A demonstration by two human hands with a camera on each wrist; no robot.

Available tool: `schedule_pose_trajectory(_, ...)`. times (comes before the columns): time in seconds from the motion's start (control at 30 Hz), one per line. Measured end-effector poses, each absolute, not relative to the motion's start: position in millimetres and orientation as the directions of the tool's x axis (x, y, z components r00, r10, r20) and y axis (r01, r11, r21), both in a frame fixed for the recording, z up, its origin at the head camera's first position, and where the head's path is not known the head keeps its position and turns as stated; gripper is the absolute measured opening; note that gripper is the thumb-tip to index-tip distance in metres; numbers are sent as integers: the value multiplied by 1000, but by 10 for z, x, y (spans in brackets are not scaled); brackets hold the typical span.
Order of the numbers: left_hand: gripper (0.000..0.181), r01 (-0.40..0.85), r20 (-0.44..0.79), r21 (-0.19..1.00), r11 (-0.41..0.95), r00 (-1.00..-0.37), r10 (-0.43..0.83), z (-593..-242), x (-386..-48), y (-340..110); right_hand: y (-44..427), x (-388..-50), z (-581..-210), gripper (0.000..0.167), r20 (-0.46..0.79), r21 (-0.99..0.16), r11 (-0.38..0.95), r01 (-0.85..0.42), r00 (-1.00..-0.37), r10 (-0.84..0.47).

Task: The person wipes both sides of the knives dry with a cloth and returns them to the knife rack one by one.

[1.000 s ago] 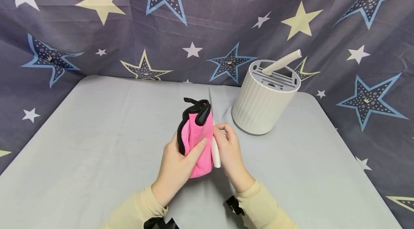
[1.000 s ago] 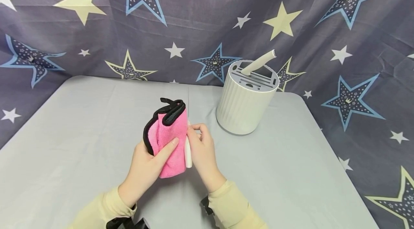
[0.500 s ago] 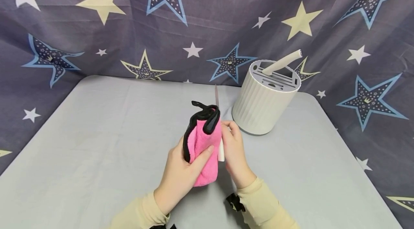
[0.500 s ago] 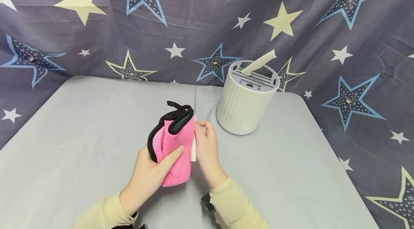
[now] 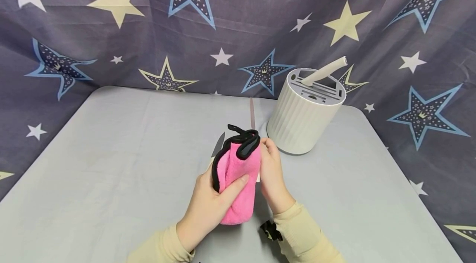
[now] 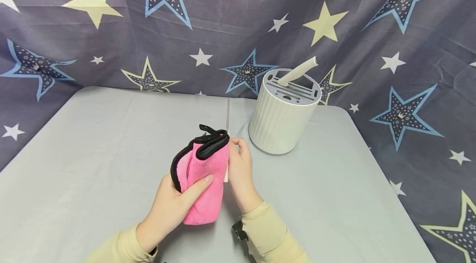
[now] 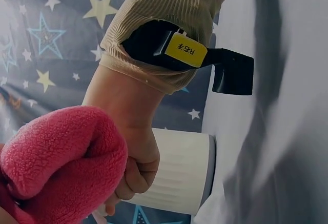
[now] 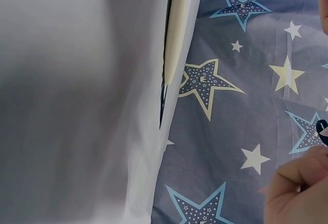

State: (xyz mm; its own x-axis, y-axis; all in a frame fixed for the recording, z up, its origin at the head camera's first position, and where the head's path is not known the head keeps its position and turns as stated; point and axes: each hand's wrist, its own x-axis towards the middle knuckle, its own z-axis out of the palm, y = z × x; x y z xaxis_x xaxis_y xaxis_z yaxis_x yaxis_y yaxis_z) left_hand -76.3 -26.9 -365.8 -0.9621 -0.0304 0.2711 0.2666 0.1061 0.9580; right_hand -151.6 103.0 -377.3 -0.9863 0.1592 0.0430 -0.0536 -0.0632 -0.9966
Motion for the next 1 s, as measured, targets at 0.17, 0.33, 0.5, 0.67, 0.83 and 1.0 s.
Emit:
schedule_pose_trajectory(0.17, 49, 292, 298, 948, 129, -954, -31, -3682, -764, -248, 1023, -1513, -3786, 21, 45, -997, -54, -55, -986, 159)
schedule_pose_trajectory(0.33, 39, 244, 255, 957, 154, -966, -50, -3684, -742, -216, 1006, -1488, -3777, 24, 54, -998, -22, -59, -986, 157)
schedule_pose_trajectory(0.5, 28, 214, 225, 965, 149, -972, -64, -3671, -739, -210, 995, -1454, -3747, 24, 46, -999, -8, -47, -989, 142)
schedule_pose_trajectory(0.67, 29, 216, 226, 968, 124, -972, -71, -3676, -756, -220, 982, -1430, -3733, 24, 51, -999, 15, -49, -990, 129)
schedule_pose_trajectory(0.83, 36, 203, 213, 973, 110, -973, -91, -3693, -777, -239, 971, -1390, -3724, 25, 59, -998, 29, -57, -993, 105)
schedule_pose_trajectory(1.0, 33, 168, 178, 981, 95, -978, -111, -3699, -809, -265, 959, -1347, -3718, 25, 57, -998, 41, -53, -995, 83)
